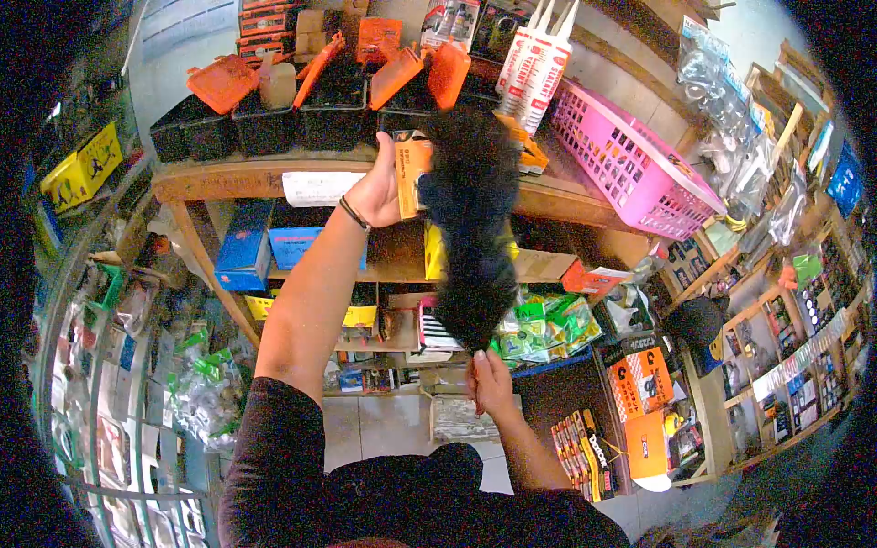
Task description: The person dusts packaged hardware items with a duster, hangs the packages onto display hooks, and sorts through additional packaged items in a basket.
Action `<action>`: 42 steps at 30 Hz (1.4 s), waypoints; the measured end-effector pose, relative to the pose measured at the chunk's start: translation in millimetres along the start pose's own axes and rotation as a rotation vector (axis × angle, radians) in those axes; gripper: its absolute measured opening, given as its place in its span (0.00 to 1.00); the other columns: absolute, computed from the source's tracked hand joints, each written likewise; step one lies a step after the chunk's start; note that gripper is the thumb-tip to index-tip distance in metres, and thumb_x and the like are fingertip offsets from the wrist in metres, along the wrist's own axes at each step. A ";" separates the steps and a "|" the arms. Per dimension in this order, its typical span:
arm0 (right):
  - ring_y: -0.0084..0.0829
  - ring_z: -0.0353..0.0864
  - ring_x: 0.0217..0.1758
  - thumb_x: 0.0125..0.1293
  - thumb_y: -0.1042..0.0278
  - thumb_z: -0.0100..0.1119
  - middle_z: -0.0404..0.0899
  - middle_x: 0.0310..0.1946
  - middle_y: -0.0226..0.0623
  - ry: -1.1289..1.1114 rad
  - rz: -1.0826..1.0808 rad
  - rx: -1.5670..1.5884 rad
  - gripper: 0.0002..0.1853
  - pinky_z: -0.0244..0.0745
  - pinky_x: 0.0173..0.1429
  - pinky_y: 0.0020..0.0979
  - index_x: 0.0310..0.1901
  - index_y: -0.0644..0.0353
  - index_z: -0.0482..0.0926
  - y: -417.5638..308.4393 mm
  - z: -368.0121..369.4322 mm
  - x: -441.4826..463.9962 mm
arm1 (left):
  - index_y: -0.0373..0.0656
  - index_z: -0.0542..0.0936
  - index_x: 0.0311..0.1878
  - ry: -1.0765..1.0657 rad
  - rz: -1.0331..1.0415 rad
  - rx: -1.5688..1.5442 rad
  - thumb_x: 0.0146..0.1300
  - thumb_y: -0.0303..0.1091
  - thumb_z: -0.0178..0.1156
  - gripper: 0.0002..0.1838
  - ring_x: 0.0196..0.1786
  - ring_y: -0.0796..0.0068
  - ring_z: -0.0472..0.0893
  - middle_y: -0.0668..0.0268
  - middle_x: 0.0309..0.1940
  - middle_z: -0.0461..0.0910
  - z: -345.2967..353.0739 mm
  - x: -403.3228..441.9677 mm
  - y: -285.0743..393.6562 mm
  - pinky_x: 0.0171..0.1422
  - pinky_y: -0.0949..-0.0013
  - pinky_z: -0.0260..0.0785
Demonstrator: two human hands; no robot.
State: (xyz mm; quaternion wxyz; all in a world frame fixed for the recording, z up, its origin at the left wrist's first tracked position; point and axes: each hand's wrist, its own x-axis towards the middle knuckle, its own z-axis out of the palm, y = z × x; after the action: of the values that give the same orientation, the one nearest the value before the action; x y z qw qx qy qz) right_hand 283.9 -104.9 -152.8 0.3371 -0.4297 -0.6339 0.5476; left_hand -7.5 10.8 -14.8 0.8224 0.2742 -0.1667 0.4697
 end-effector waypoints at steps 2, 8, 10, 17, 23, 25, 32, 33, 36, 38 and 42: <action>0.17 0.61 0.10 0.65 0.58 0.40 0.63 0.11 0.27 -0.044 0.025 -0.087 0.16 0.57 0.13 0.21 0.24 0.59 0.66 -9.9 2.8 -4.6 | 0.46 0.63 0.57 0.077 0.037 0.317 0.60 0.59 0.37 0.31 0.52 0.40 0.67 0.56 0.57 0.63 6.0 5.9 -5.6 0.50 0.45 0.65; 0.16 0.60 0.12 0.66 0.59 0.41 0.63 0.12 0.26 0.011 -0.010 0.055 0.15 0.56 0.15 0.20 0.25 0.58 0.66 0.1 3.3 -2.3 | 0.50 0.58 0.62 0.314 0.058 0.643 0.51 0.72 0.31 0.43 0.59 0.60 0.65 0.59 0.59 0.63 34.4 -3.0 -15.8 0.61 0.54 0.57; 0.17 0.60 0.12 0.66 0.59 0.40 0.63 0.13 0.26 -0.038 -0.051 0.000 0.15 0.56 0.15 0.21 0.25 0.58 0.66 5.4 1.0 -2.9 | 0.51 0.57 0.63 0.284 0.027 0.681 0.47 0.74 0.28 0.45 0.60 0.65 0.63 0.62 0.59 0.62 37.4 -3.4 -15.3 0.63 0.56 0.54; 0.18 0.60 0.12 0.66 0.58 0.41 0.64 0.13 0.27 0.089 0.015 0.100 0.16 0.56 0.16 0.21 0.24 0.59 0.66 -1.7 -2.3 -0.6 | 0.49 0.63 0.58 0.197 0.065 0.667 0.47 0.74 0.32 0.44 0.56 0.65 0.69 0.61 0.55 0.67 22.3 -1.9 -11.8 0.58 0.58 0.60; 0.18 0.61 0.13 0.65 0.60 0.42 0.65 0.13 0.27 -0.021 -0.141 -0.175 0.15 0.57 0.17 0.22 0.22 0.58 0.63 2.6 -6.8 4.1 | 0.45 0.62 0.59 -0.348 -0.044 0.575 0.51 0.69 0.37 0.41 0.57 0.66 0.67 0.63 0.56 0.67 22.7 2.5 -9.2 0.56 0.58 0.63; 0.18 0.62 0.13 0.65 0.61 0.43 0.65 0.13 0.27 -0.010 -0.072 -0.036 0.15 0.58 0.17 0.22 0.22 0.59 0.63 -4.6 0.3 -1.3 | 0.47 0.60 0.61 0.383 0.119 0.800 0.47 0.74 0.33 0.46 0.54 0.60 0.71 0.62 0.57 0.66 38.4 -6.7 -20.1 0.58 0.55 0.61; 0.18 0.62 0.13 0.65 0.60 0.40 0.64 0.12 0.27 -0.009 -0.069 -0.015 0.15 0.58 0.16 0.21 0.24 0.59 0.65 3.7 0.8 0.4 | 0.52 0.65 0.57 0.027 0.041 0.420 0.56 0.65 0.36 0.33 0.49 0.57 0.73 0.58 0.56 0.66 -17.5 0.3 5.2 0.47 0.59 0.69; 0.18 0.62 0.13 0.65 0.61 0.40 0.64 0.13 0.27 0.049 -0.030 0.102 0.14 0.58 0.16 0.21 0.24 0.59 0.65 2.7 -1.6 2.3 | 0.51 0.66 0.56 -0.085 -0.027 0.271 0.59 0.59 0.40 0.28 0.48 0.51 0.73 0.56 0.57 0.64 -6.6 -4.1 3.9 0.45 0.60 0.70; 0.18 0.63 0.13 0.65 0.59 0.41 0.64 0.12 0.28 -0.021 -0.049 -0.118 0.15 0.58 0.16 0.21 0.24 0.59 0.66 -4.6 -2.5 0.6 | 0.51 0.65 0.56 -0.187 -0.071 0.352 0.57 0.62 0.37 0.31 0.49 0.57 0.72 0.58 0.54 0.67 14.0 -1.9 -4.3 0.49 0.62 0.68; 0.19 0.62 0.12 0.65 0.57 0.41 0.64 0.12 0.28 -0.074 -0.164 -0.211 0.17 0.58 0.15 0.21 0.23 0.58 0.65 -6.0 -1.0 -2.1 | 0.51 0.62 0.59 -0.104 0.003 0.677 0.53 0.70 0.30 0.39 0.53 0.68 0.70 0.64 0.55 0.67 23.3 -0.6 -13.4 0.57 0.62 0.62; 0.18 0.62 0.13 0.64 0.60 0.43 0.65 0.13 0.28 0.065 -0.018 0.079 0.15 0.58 0.16 0.22 0.23 0.60 0.65 -0.7 -1.5 1.1 | 0.46 0.61 0.59 0.085 0.023 0.067 0.60 0.56 0.40 0.29 0.50 0.36 0.68 0.52 0.57 0.62 9.5 -1.9 -4.6 0.50 0.49 0.67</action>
State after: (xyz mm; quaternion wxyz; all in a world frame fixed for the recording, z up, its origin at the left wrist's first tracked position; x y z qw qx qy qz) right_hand 284.7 -103.3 -151.9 0.3792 -0.4281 -0.6044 0.5547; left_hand -4.7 1.9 -9.6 0.8138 0.2793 -0.1189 0.4956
